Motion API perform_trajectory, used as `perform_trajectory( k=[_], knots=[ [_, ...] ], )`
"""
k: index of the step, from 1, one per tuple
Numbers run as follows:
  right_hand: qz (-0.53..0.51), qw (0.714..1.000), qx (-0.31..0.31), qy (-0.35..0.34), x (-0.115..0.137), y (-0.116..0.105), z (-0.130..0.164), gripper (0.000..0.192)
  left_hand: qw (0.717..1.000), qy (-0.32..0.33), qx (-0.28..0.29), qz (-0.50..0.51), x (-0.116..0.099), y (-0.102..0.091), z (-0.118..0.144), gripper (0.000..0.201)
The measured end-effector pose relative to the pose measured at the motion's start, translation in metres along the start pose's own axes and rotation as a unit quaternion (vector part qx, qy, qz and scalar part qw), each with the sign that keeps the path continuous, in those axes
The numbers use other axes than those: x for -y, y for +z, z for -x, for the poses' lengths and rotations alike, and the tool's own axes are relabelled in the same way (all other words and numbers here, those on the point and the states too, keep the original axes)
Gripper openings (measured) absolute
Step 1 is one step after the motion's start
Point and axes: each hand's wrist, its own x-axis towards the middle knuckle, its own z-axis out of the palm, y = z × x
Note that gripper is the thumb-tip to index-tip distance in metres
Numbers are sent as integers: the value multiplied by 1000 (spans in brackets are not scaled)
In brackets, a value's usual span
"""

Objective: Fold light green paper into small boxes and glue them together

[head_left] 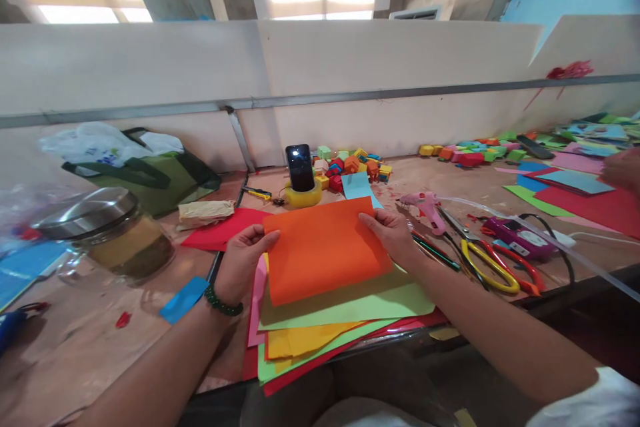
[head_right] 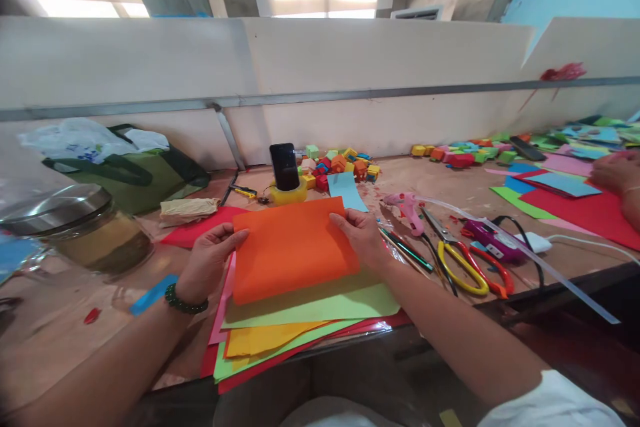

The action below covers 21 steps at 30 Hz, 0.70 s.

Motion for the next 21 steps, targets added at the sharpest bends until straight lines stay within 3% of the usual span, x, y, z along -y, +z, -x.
perform_trajectory(
  k=[12, 21],
  knots=[
    [-8, 1000, 4, 17, 6, 3, 2, 43, 999, 11, -36, 2, -6, 4, 4, 37],
    [19, 999, -23, -16, 24, 13, 7, 53, 998, -8, -69, -11, -30, 19, 17, 44]
  ],
)
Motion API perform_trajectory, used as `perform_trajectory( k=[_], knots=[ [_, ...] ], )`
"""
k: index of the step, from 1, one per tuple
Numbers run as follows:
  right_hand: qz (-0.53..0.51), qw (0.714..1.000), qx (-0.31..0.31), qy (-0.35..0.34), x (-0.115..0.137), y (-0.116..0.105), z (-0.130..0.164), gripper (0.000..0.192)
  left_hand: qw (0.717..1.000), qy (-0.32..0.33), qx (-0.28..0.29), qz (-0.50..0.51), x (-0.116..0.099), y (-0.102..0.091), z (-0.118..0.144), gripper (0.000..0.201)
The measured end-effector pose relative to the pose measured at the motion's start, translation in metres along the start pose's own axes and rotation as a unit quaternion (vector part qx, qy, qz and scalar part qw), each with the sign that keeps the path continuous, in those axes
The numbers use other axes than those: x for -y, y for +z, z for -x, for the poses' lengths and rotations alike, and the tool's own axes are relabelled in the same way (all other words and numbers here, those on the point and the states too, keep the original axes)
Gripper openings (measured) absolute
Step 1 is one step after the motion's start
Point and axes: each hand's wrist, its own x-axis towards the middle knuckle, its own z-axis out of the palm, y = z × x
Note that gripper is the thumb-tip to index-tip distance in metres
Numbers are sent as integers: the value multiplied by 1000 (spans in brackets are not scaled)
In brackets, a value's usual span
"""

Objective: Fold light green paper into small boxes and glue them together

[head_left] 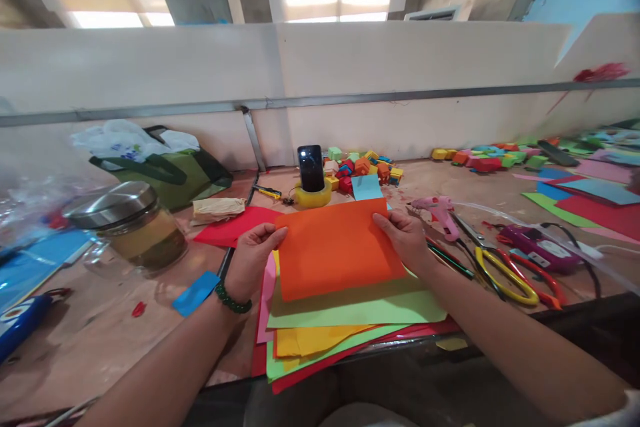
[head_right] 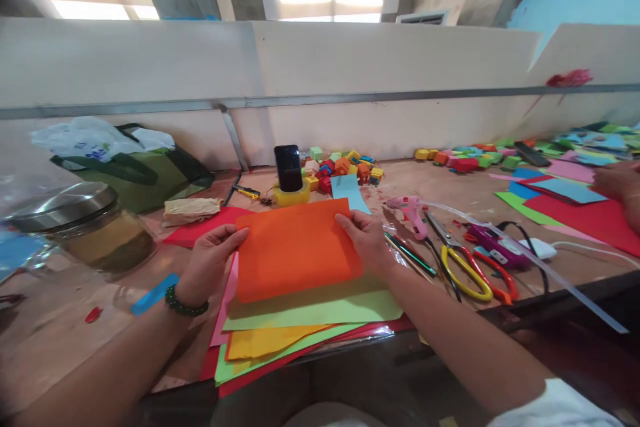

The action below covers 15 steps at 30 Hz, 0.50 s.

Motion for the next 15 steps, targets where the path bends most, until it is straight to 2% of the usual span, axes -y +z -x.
perform_trajectory(
  k=[9, 15],
  knots=[
    [17, 999, -16, -38, -5, -3, -3, 57, 999, 20, -2, -24, 8, -5, -9, 45],
    [1, 999, -9, -40, -8, -5, -3, 52, 999, 18, -12, -23, 11, -8, -10, 44]
  ],
)
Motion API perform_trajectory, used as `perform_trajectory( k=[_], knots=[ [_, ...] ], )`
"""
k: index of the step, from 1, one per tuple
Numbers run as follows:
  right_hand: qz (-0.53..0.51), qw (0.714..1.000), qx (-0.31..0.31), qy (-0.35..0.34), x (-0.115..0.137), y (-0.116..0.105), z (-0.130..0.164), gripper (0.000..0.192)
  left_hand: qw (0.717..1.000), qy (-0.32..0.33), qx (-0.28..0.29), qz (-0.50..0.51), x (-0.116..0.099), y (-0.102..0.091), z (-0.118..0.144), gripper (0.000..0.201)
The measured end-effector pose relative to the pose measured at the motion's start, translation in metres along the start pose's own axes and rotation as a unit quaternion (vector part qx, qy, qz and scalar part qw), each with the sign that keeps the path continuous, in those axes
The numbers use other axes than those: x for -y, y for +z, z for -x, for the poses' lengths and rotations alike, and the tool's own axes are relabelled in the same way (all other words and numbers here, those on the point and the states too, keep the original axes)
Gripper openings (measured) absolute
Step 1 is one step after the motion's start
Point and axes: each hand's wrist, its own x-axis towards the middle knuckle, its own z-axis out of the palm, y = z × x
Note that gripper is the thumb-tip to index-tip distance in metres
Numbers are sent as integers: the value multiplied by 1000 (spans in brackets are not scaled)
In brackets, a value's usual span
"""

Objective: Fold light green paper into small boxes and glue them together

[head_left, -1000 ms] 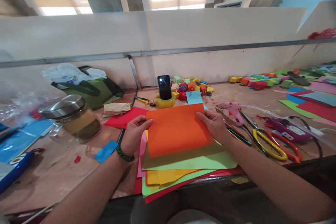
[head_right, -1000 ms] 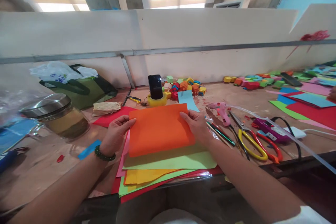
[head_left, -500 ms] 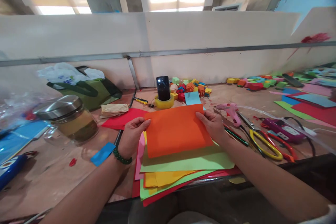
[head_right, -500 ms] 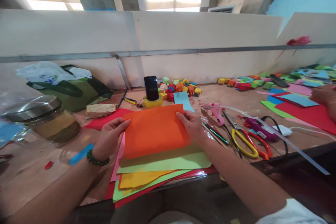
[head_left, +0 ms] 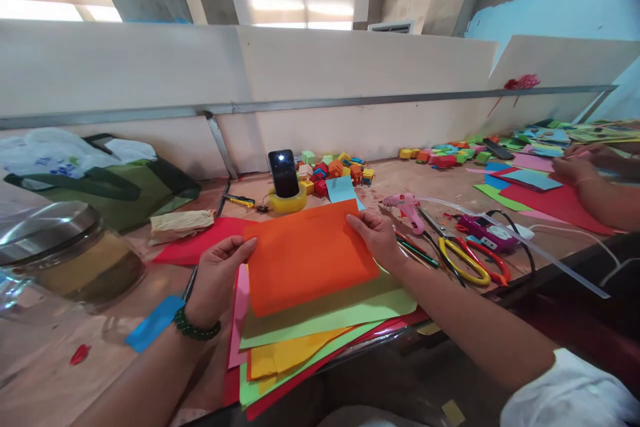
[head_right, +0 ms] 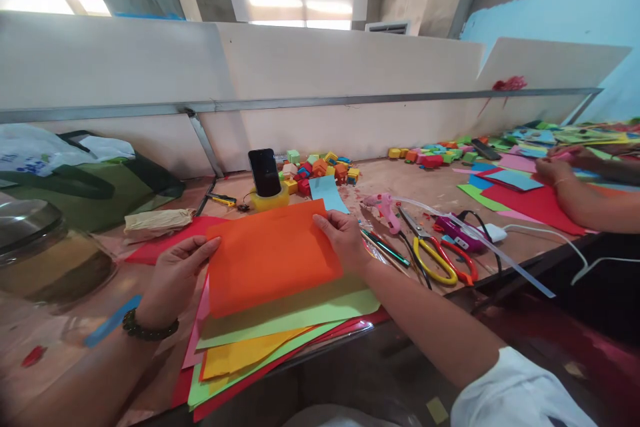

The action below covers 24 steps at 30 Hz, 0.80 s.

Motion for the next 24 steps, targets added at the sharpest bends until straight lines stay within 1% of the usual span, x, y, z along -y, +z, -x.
perform_trajectory(
  k=[4, 6, 9, 11, 14, 19, 24],
  knots=[
    [10, 1000, 1, -18, -6, -3, -1, 49, 1000, -6, 7, 15, 5, -3, -3, 43],
    [13, 1000, 3, -27, -12, -6, -2, 46, 1000, 3, 19, 13, 9, -6, -5, 39],
    [7, 1000, 2, -26, -20, -11, -3, 41, 999, 19, 35, 10, 12, -7, -6, 35],
    [12, 1000, -2, -22, -22, -12, -3, 40, 999, 14, 34, 18, 11, -6, -5, 36],
    [21, 1000, -2, -15, -19, -11, -3, 40, 999, 0, 26, 21, 8, -3, -3, 37],
    [12, 1000, 3, -3, -10, -7, 0, 43, 1000, 9, 18, 15, 2, 0, 1, 38],
    [12, 1000, 0, 5, 4, 1, 3, 49, 1000, -8, 14, 16, -10, 3, 8, 42]
  ],
)
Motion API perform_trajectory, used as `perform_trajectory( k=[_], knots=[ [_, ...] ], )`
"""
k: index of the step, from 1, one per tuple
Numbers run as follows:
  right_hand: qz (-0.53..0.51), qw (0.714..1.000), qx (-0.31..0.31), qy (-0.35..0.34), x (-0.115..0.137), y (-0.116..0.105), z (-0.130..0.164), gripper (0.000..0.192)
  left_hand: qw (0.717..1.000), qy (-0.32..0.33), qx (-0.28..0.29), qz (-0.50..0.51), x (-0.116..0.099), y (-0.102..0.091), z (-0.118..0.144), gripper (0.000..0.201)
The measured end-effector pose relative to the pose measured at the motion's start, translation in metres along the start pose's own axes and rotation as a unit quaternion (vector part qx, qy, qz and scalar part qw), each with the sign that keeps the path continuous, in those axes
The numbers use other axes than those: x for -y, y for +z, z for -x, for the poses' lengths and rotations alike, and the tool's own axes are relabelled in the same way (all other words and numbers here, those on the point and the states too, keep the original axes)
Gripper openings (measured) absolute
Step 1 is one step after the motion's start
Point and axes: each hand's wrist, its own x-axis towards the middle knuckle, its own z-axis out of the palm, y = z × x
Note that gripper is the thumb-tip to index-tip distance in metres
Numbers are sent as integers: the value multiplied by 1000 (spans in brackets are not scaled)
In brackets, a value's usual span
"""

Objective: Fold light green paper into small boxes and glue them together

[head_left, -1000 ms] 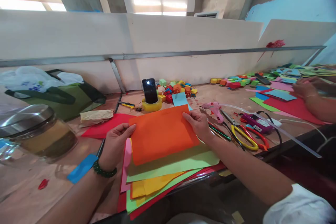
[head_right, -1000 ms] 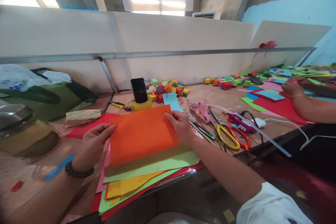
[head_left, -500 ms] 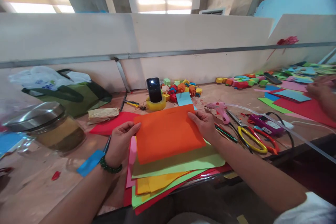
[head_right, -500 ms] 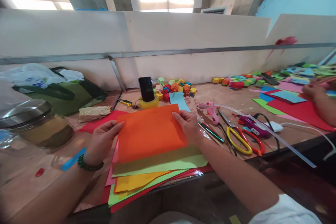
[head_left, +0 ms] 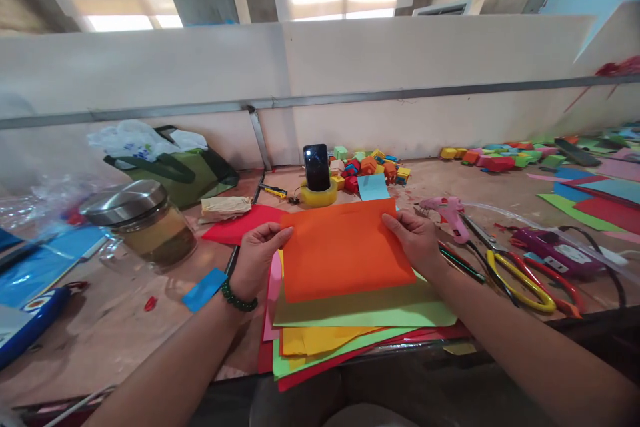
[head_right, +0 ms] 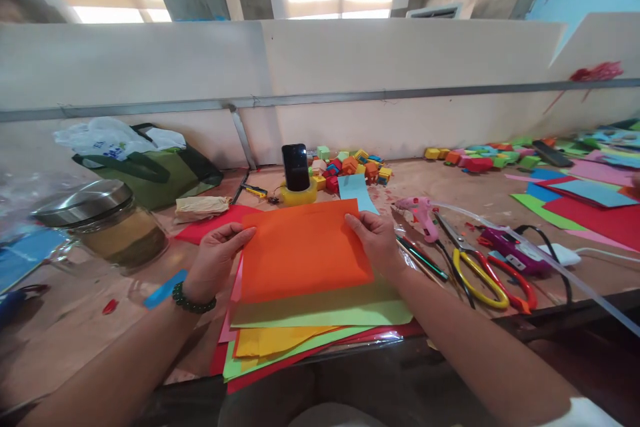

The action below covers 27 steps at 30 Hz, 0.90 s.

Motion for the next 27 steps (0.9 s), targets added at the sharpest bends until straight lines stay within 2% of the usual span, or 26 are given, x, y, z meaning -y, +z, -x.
perform_trajectory(
  k=[5, 9, 14, 21, 24, 27],
  knots=[
    [-9, 1000, 2, 8, 8, 4, 0, 57, 1000, 10, -2, -19, -2, -1, 0, 43],
    [13, 1000, -17, -21, 3, 1, -3, 60, 1000, 3, -14, -14, 4, -2, -6, 45],
    [20, 999, -16, -31, -5, -2, -4, 55, 1000, -17, -19, 12, 7, -2, -7, 46],
    [14, 1000, -10, -27, -20, -9, -6, 43, 1000, -6, 18, 10, 21, -11, -14, 38],
    [11, 999, -13, -27, -19, -10, -5, 42, 999, -12, 25, 25, 20, -10, -13, 38],
    [12, 999, -15, -29, -15, -8, -3, 44, 999, -19, 9, 44, 14, -6, -9, 40]
  ],
)
